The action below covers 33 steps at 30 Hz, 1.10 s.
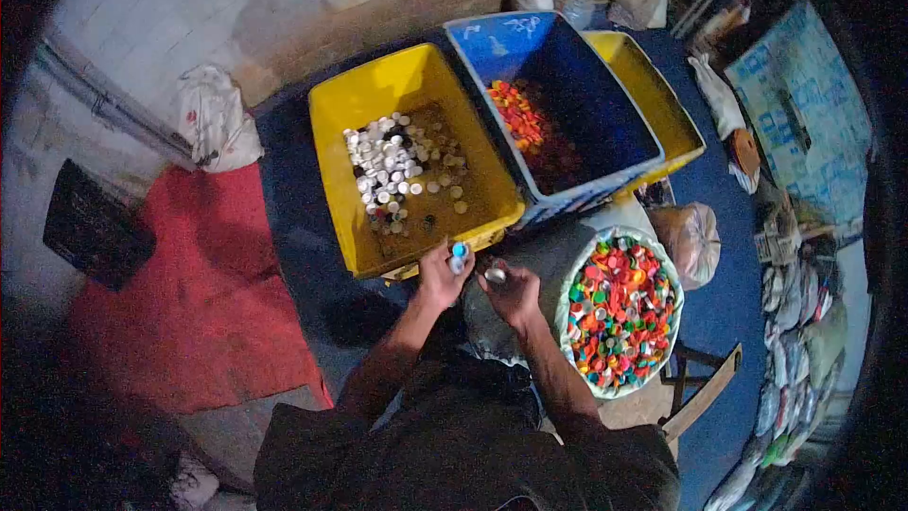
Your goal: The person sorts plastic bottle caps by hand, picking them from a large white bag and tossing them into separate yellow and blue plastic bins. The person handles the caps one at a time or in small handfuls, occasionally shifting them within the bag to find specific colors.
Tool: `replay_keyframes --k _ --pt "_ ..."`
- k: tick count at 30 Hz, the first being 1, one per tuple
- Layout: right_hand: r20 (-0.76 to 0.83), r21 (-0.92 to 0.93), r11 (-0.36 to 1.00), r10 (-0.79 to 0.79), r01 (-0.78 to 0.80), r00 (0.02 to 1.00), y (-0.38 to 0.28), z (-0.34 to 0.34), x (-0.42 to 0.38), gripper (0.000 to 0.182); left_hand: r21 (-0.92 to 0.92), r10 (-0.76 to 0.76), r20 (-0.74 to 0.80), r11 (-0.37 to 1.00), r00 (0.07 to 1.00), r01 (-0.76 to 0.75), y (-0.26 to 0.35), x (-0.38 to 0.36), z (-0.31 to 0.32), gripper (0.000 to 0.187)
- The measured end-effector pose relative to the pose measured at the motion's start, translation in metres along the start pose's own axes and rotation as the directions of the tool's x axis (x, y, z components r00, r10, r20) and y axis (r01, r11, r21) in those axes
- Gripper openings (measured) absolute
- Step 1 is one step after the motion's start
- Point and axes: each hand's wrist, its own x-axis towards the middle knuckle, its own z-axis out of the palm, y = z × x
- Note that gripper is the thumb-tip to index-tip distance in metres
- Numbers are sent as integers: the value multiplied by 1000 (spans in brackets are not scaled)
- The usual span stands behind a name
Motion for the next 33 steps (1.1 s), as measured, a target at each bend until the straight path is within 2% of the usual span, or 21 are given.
replay_keyframes --k 1,3,4,5,6,7,9,11,12,15,18,21,22,24,27,29,33 --pt "42 -29 999 28 -27 999 1 17 25 35 -5 50 86 999 995 -49 20 14 5 28" --pt "57 41 996 -87 85 995 -3 89 49 36 -75 157 101 986 982 -150 72 25 47 30" --pt "204 21 996 -84 81 975 -10 111 68 40 -169 248 46 957 968 -237 94 27 69 35" --pt "345 2 997 -77 81 936 -16 129 85 44 -229 200 200 961 959 -153 120 41 71 55" --pt "301 -58 990 -102 125 948 -19 145 102 46 -262 262 204 943 943 -205 137 54 76 84" --pt "256 -116 979 -132 166 958 -20 158 117 48 -214 276 140 946 951 -243 151 50 87 100" --pt "172 -220 955 -160 197 972 -16 173 113 51 -176 295 183 948 938 -264 168 59 78 104" --pt "90 -310 935 -150 171 985 -11 192 80 53 -160 288 124 950 950 -268 164 61 60 102" --pt "216 -305 923 -175 236 961 -8 167 88 51 -151 285 90 951 954 -270 157 57 50 101" --pt "152 -397 888 -188 234 970 -9 116 60 49 -67 248 46 967 968 -244 120 43 32 81" --pt "158 -258 943 -174 211 972 -15 53 21 48 10 138 29 990 990 -138 71 36 19 59" --pt "3 -374 907 -210 196 978 -22 -3 -36 49 147 -32 85 989 996 19 10 28 16 38" --pt "-44 -301 935 -211 189 976 -26 -18 -57 48 213 -99 80 974 992 80 -11 21 23 28" --pt "-154 -323 912 -313 252 937 -22 -52 -90 42 448 -202 71 881 977 150 -51 18 25 24" --pt "-221 -284 886 -431 365 875 -20 -85 -148 41 735 -263 69 666 962 129 -114 4 33 24" --pt "-269 -311 859 -489 406 830 -20 -111 -176 41 894 -261 102 448 960 27 -153 -5 39 28" --pt "-365 -401 821 -551 407 751 -25 -171 -234 42 952 -326 300 169 896 -257 -234 -12 31 35"
